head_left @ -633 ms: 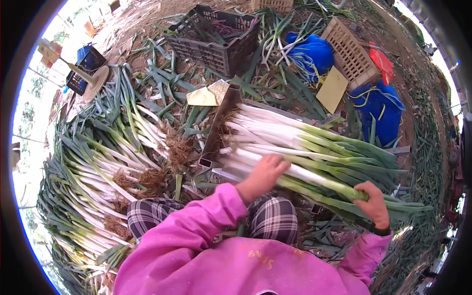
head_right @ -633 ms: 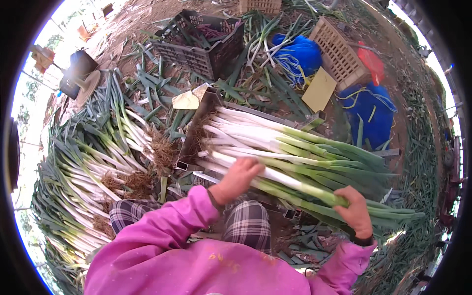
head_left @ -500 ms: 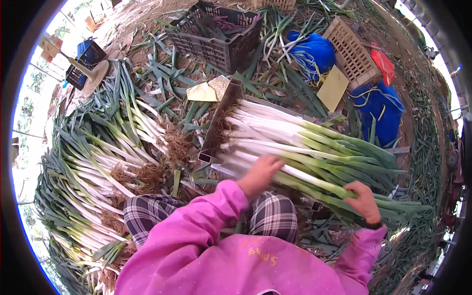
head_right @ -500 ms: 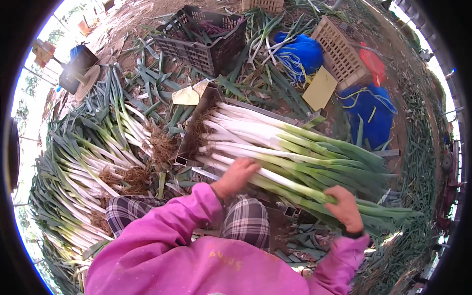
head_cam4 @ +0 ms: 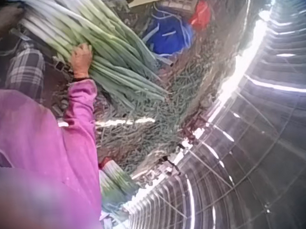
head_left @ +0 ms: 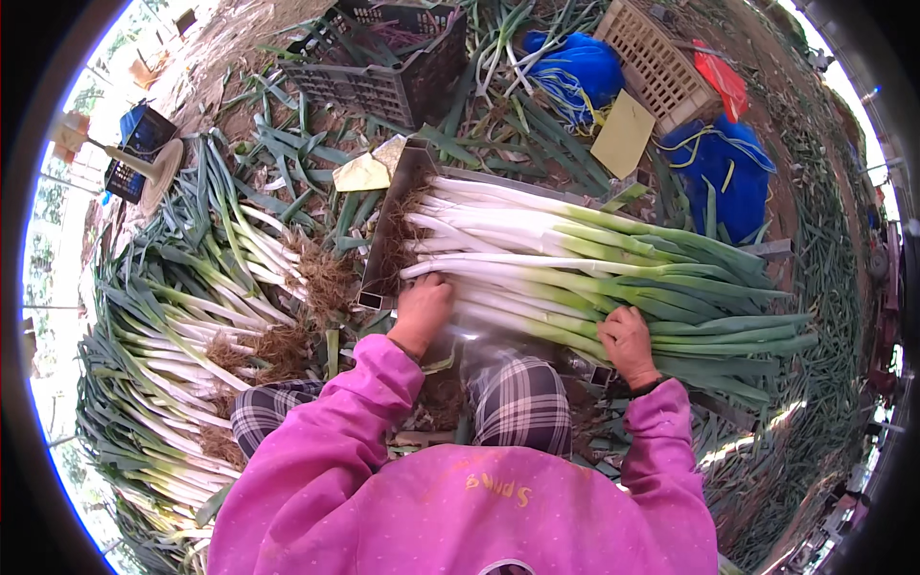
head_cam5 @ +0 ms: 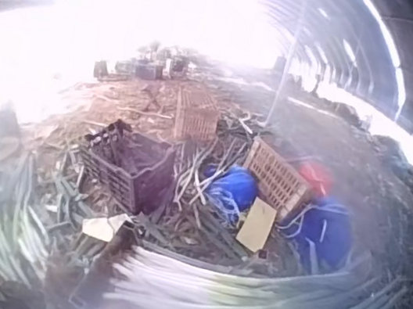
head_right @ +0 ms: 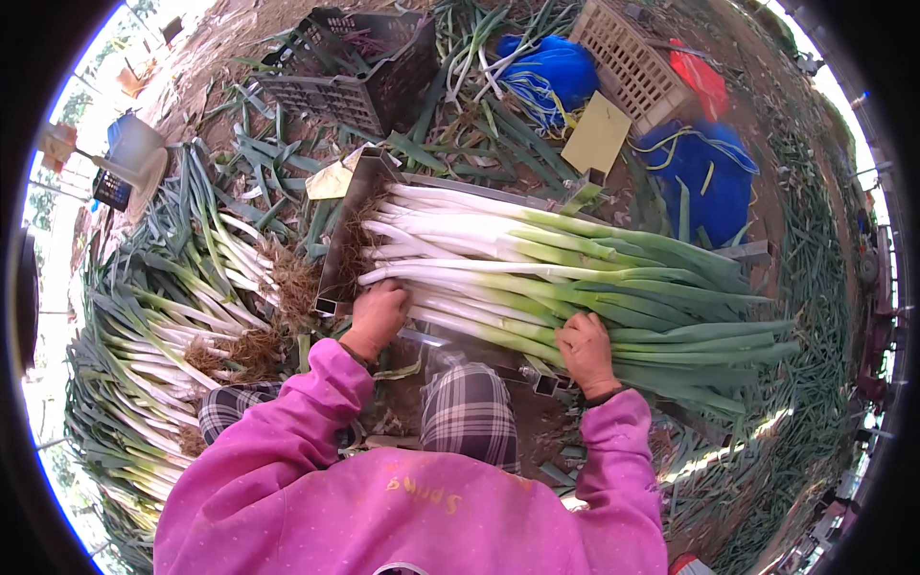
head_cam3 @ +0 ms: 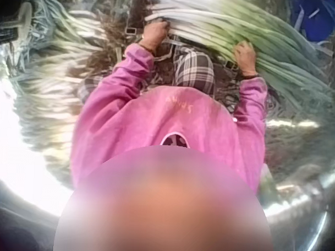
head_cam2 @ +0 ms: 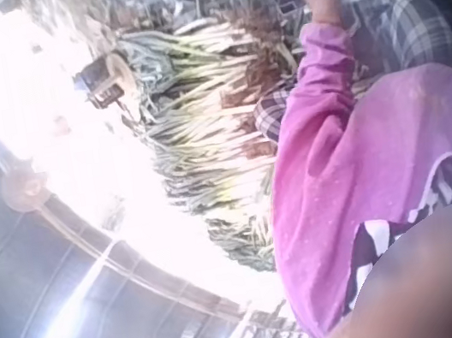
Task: The person picks up leeks from a pile, shakes them, and places them into a metal frame. They then align the leeks and use a blade to trim the roots before setting the vegetables aside.
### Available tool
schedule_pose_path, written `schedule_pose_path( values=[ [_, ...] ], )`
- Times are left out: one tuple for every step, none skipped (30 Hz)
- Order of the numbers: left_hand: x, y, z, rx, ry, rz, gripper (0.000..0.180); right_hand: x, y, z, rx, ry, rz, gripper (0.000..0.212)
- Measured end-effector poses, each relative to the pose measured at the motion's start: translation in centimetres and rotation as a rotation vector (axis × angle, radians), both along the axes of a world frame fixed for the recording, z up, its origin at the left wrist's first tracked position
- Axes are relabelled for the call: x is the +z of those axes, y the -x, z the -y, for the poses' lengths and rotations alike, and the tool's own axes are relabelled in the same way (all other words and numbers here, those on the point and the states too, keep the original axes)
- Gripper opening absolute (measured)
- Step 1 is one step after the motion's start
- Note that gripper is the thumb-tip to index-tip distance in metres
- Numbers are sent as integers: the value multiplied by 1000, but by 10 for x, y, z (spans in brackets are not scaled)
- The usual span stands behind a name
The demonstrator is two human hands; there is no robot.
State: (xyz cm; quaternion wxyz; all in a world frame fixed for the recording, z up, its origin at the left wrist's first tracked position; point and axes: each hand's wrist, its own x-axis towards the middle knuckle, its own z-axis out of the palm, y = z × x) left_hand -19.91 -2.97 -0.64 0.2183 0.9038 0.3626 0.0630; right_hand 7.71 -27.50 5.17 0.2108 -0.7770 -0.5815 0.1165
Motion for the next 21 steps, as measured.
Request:
schedule_pose_path(
  values=[
    [19,-11,-3,-22,85,-292,10,-3,1,1,-22,1,8,7],
    [39,-26,1,-62,108,-238,12,-13,0,7,-15,-36,-6,4],
    [39,-40,5,-139,10,13,18,-16,0,9,-8,-39,2,4],
    [36,-54,10,-216,-87,261,25,-18,2,10,-36,-35,-10,3],
    [35,-75,20,-250,-160,344,43,-19,4,8,-60,-34,-22,3],
    [43,-98,29,-324,-117,391,51,-16,0,11,-56,-18,-19,6],
    [39,-108,34,-314,-121,397,51,-10,2,6,-46,-19,-12,6],
    [32,-116,36,-282,-124,428,49,-5,5,2,-22,-27,-37,8],
    [22,-124,37,-255,-124,463,47,2,5,0,-5,-32,-59,10],
    [15,-122,36,-290,-123,485,50,11,3,-1,33,-5,-99,22],
    [7,-118,37,-278,-124,483,50,21,0,-2,44,-3,-100,22],
    [-1,-108,40,-363,-102,495,49,40,3,-8,-26,-66,112,25],
    [-6,-96,41,-452,-81,504,47,55,6,-16,-101,-134,321,29],
    [-6,-88,42,-481,-42,561,46,68,3,-23,-104,-134,316,29],
    [-3,-79,40,-473,-41,543,46,78,-2,-30,-62,-124,392,34],
    [1,-79,35,-506,7,540,46,85,-10,-32,-26,-111,485,39],
    [5,-80,29,-537,54,536,47,75,-17,-28,-26,-113,483,39],
    [9,-90,28,-531,61,496,48,64,-28,-20,-17,-28,419,40],
    [11,-89,26,-520,56,488,48,57,-33,-24,5,47,341,41],
    [12,-88,25,-516,33,458,49,54,-42,-24,34,98,315,35],
    [12,-87,27,-522,18,431,49,52,-49,-25,35,99,312,35]
  ],
)
